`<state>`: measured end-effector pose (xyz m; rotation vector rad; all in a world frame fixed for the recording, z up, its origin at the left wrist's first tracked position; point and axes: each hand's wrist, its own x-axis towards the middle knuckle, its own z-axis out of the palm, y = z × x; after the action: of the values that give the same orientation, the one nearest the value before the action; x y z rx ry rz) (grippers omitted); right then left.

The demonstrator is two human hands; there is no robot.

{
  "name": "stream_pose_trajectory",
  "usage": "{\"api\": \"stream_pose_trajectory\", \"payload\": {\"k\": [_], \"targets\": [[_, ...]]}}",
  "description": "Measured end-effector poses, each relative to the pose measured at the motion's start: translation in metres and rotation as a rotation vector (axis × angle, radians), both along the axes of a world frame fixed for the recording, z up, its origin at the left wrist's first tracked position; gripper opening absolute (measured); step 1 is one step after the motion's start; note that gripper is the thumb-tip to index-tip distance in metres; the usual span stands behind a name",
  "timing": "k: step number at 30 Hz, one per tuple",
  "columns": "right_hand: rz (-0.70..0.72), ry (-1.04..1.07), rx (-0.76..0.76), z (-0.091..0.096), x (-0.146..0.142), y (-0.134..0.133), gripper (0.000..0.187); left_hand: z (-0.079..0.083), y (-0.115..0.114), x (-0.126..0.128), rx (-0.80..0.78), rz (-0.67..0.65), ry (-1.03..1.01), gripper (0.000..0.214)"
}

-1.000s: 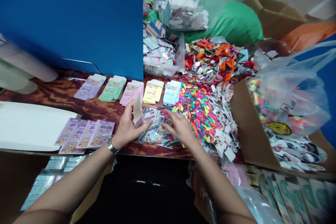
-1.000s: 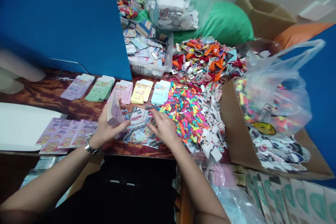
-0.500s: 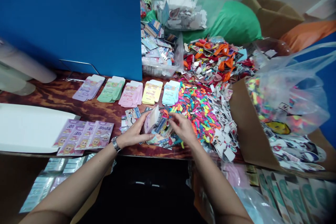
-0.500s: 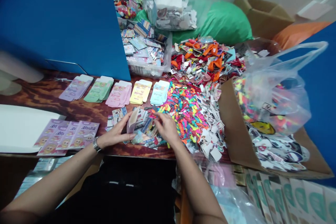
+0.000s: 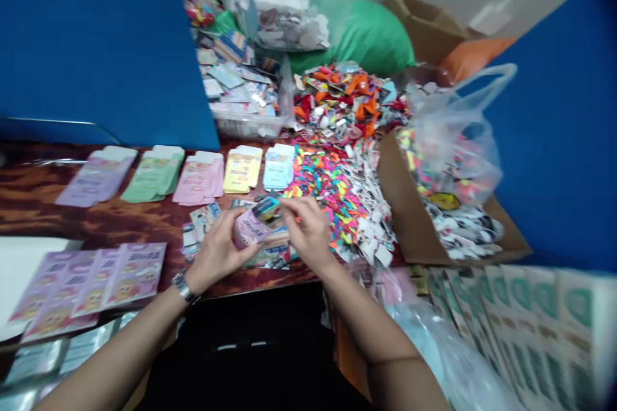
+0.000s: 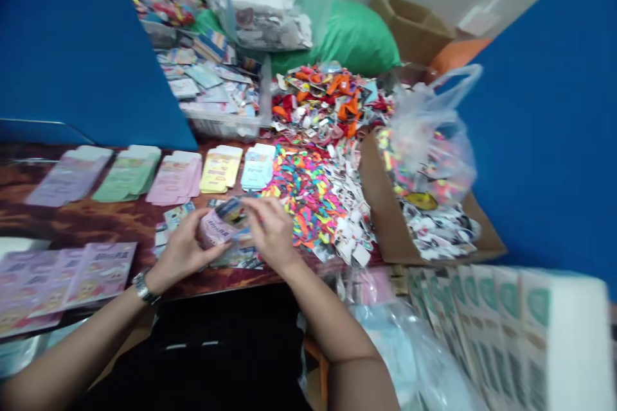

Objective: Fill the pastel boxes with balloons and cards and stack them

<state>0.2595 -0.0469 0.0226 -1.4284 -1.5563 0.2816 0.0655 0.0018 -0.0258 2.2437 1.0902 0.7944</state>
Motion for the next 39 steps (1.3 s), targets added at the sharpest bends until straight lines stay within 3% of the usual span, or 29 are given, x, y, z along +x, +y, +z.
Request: {"api": "stream_pose_trajectory", "payload": {"k": [4,6,9,12,14,16,18,24,29,32,36,39], "targets": [[0.085,-0.158,-0.039,-0.009,0.006,-0.009,0.023,-0.006,0.001,0.005,0.014,0.021,-0.005,0.062],[0.007,-0.142,-0.059,-0.010,0.025,-0.020,0.026,-0.008,0.002,0.005,-0.012,0.039,0.003,0.066],[-0.216,-0.189,-0.149,-0.014,0.075,-0.043,0.028,-0.009,0.002,0.003,-0.042,0.063,0.027,0.070],[-0.420,-0.384,-0.446,-0.020,0.134,-0.073,0.026,-0.010,0.002,0.000,-0.060,0.076,0.037,0.072],[-0.478,-0.498,-0.696,-0.025,0.165,-0.095,0.027,-0.012,0.002,-0.001,-0.063,0.072,0.029,0.073],[-0.488,-0.552,-0.852,-0.031,0.183,-0.114,0.030,-0.014,0.001,0.000,-0.074,0.056,0.019,0.074],[-0.480,-0.560,-0.907,-0.037,0.191,-0.128,0.034,-0.015,0.001,0.002,-0.088,0.026,0.012,0.075],[-0.468,-0.499,-0.847,-0.065,0.190,-0.129,0.044,-0.012,-0.001,0.011,-0.082,-0.037,0.011,0.075],[-0.473,-0.424,-0.682,-0.075,0.188,-0.095,0.025,-0.008,-0.002,0.014,-0.046,-0.052,0.011,0.075],[-0.484,-0.407,-0.572,-0.065,0.188,-0.073,0.022,-0.006,-0.002,0.012,-0.040,-0.046,0.017,0.075],[-0.517,-0.395,-0.452,-0.038,0.192,-0.054,0.027,-0.007,-0.002,0.008,-0.055,-0.014,0.020,0.072],[-0.454,-0.329,-0.449,-0.026,0.190,-0.044,0.028,-0.008,-0.002,0.008,-0.054,-0.027,0.021,0.070]]}}
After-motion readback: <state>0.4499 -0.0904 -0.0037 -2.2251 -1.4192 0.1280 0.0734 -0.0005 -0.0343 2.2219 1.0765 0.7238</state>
